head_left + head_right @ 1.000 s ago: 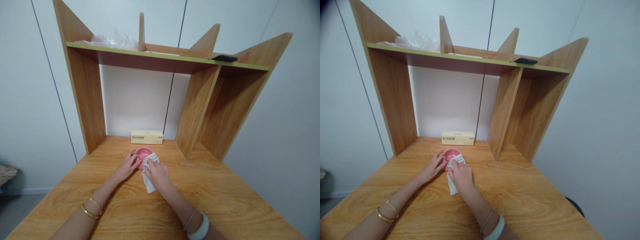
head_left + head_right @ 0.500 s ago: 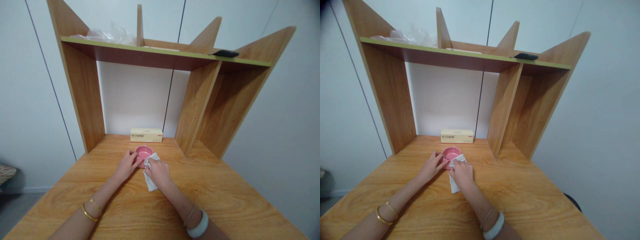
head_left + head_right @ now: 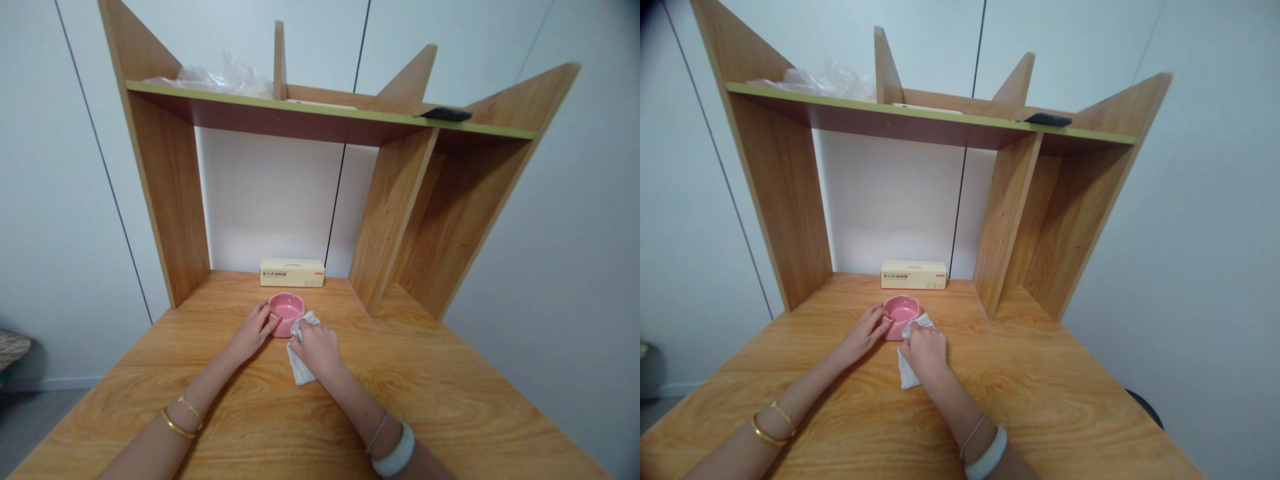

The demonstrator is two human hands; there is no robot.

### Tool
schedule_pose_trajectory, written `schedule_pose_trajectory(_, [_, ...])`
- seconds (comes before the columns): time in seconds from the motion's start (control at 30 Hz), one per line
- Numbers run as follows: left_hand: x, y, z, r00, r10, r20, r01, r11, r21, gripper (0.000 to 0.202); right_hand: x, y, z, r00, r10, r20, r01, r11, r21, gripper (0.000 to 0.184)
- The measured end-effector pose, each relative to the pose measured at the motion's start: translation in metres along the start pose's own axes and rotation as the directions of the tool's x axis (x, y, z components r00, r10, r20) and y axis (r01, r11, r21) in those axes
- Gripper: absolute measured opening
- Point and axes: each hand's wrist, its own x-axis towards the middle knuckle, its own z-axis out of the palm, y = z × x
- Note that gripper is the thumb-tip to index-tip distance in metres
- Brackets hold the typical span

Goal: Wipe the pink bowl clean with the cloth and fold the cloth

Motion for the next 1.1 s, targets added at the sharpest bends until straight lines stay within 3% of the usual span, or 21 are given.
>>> schedule_pose_trajectory(0.17, [0.001,-0.002,0.004,0.999,-0.003,-0.035,0.004,1.000,0.017,0.023,0.001,0.000,-0.001,0.996,-0.056,-0.073,0.060,0.996,0.059,0.020])
schedule_pose_trajectory(0.37, [0.002,-0.003,0.000,0.998,-0.027,-0.063,0.028,1.000,0.001,0.023,0.000,0.001,0.003,1.000,-0.013,-0.001,0.013,1.000,0.015,0.015])
schedule_pose_trajectory(0.53, [0.001,-0.003,-0.005,0.998,-0.013,-0.063,0.012,1.000,-0.013,0.022,-0.001,0.001,0.001,0.994,-0.049,-0.097,0.055,0.997,0.062,0.018])
schedule_pose_trajectory(0.7, [0.000,-0.003,-0.005,0.997,-0.044,-0.067,0.043,0.999,-0.009,0.026,-0.001,-0.002,0.004,0.999,-0.051,-0.019,0.051,0.998,0.025,0.014])
schedule_pose_trajectory(0.93, [-0.001,-0.002,-0.012,1.000,0.020,0.019,-0.018,0.996,-0.092,0.031,-0.004,-0.003,0.001,0.992,-0.087,-0.088,0.093,0.993,0.069,0.019])
schedule_pose_trajectory(1.1, [0.000,-0.002,-0.017,0.996,0.043,0.083,-0.030,0.988,-0.149,0.031,-0.005,-0.005,0.004,0.994,-0.107,-0.011,0.107,0.994,0.019,0.017])
